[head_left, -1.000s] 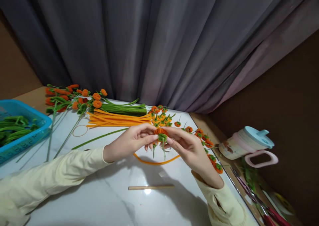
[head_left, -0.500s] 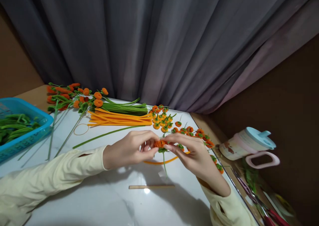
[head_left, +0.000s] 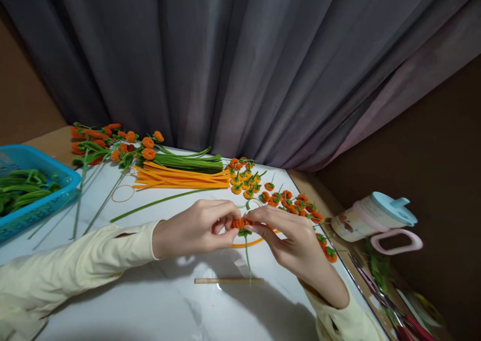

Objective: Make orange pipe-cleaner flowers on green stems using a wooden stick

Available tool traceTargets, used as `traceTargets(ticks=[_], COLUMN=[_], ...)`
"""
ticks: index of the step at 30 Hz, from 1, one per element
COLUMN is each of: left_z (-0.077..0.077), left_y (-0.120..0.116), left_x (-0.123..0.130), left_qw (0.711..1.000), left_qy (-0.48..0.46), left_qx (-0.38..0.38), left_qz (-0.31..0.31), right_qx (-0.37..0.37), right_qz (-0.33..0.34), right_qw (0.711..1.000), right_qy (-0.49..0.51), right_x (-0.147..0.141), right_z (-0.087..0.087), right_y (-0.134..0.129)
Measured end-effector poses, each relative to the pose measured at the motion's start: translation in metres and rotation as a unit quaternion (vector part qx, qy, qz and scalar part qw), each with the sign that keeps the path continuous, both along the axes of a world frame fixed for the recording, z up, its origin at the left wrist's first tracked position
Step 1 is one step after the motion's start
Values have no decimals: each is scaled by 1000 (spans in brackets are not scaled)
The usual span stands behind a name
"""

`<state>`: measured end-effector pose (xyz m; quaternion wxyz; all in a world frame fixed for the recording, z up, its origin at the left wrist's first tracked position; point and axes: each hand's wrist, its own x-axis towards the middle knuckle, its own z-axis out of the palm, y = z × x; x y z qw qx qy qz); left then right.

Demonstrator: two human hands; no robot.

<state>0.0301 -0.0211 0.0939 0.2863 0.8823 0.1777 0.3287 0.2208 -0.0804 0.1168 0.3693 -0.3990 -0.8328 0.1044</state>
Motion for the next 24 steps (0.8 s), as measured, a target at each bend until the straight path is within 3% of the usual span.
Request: traceTargets(ticks=[8,16,24], left_z=[2,3,3], left_y=[-3,-2,-2], left_x=[1,0,1], left_qw=[1000,1000,999], left_qy=[10,21,21], left_qx=[13,16,11], left_qz=[0,-15,-22], right_qx=[-30,-137,-93], right_qz=[-31,-6,-1], right_qw=[999,991,996], right_qy=[15,5,-5], right_x=[-1,9,5], right_z=[-2,11,8], right_y=[0,3,-2])
